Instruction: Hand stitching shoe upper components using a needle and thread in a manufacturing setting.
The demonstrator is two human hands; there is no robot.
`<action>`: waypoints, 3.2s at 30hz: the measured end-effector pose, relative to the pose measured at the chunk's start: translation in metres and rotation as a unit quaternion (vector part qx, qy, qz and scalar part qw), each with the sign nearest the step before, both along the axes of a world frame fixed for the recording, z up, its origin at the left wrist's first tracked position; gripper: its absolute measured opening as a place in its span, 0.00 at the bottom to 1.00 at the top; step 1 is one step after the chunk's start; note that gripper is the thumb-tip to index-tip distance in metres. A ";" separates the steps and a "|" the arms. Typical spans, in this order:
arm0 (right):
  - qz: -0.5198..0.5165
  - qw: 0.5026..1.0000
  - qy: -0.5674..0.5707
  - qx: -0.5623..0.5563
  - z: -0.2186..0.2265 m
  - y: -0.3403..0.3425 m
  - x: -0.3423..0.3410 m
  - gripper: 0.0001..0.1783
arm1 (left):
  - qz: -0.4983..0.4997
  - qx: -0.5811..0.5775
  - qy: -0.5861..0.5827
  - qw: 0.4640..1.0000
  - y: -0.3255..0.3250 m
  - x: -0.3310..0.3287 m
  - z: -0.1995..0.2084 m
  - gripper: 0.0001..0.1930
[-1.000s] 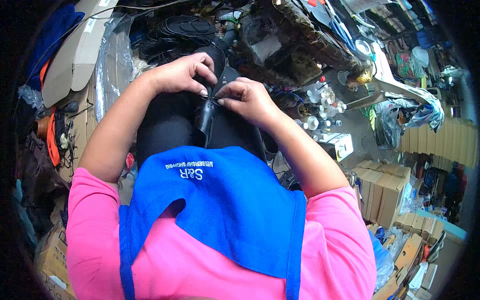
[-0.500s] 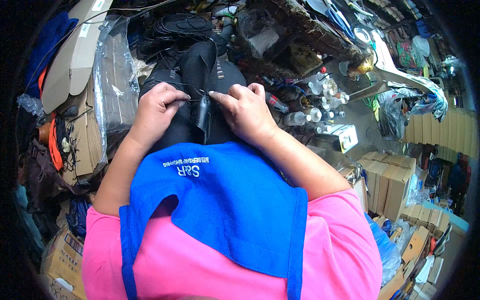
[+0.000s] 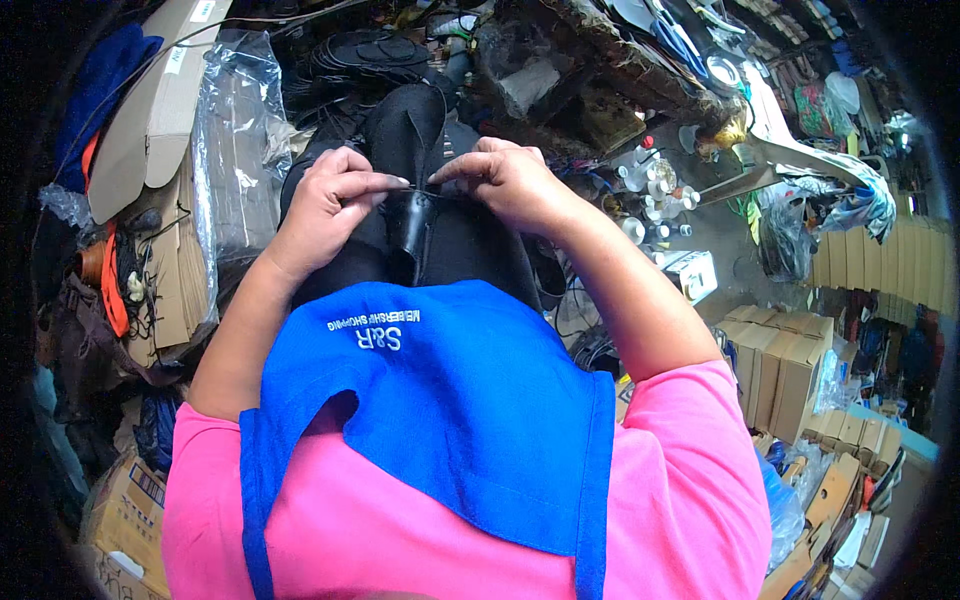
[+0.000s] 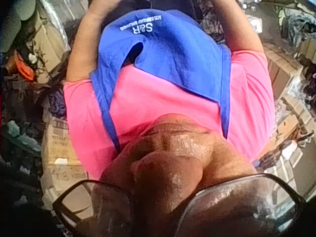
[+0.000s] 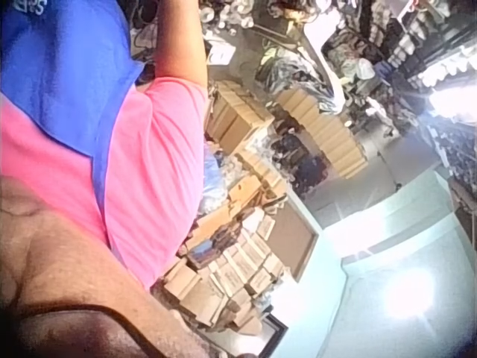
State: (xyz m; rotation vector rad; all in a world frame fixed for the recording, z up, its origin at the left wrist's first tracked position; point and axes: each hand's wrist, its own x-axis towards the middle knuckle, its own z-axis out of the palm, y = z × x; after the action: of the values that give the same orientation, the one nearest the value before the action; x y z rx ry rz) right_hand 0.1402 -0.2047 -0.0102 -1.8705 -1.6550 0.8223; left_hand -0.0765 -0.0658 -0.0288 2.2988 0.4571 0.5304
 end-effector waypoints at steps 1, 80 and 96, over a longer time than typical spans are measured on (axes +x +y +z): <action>0.000 1.000 0.000 0.000 -0.001 0.001 0.002 0.26 | -0.003 0.021 -0.015 1.000 0.000 0.000 0.000 0.10; -0.059 0.984 0.152 -0.067 -0.004 0.000 -0.002 0.16 | 0.020 -0.028 0.002 0.999 0.006 0.004 0.001 0.13; 0.020 0.994 0.101 -0.026 -0.006 0.007 0.009 0.15 | -0.018 0.063 -0.028 0.997 0.018 0.008 0.005 0.08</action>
State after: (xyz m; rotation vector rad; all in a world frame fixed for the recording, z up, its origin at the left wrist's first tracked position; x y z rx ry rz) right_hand 0.1495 -0.1976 -0.0160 -1.7294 -1.5628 1.0433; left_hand -0.0689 -0.0481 -0.0242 2.4006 0.3630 0.6204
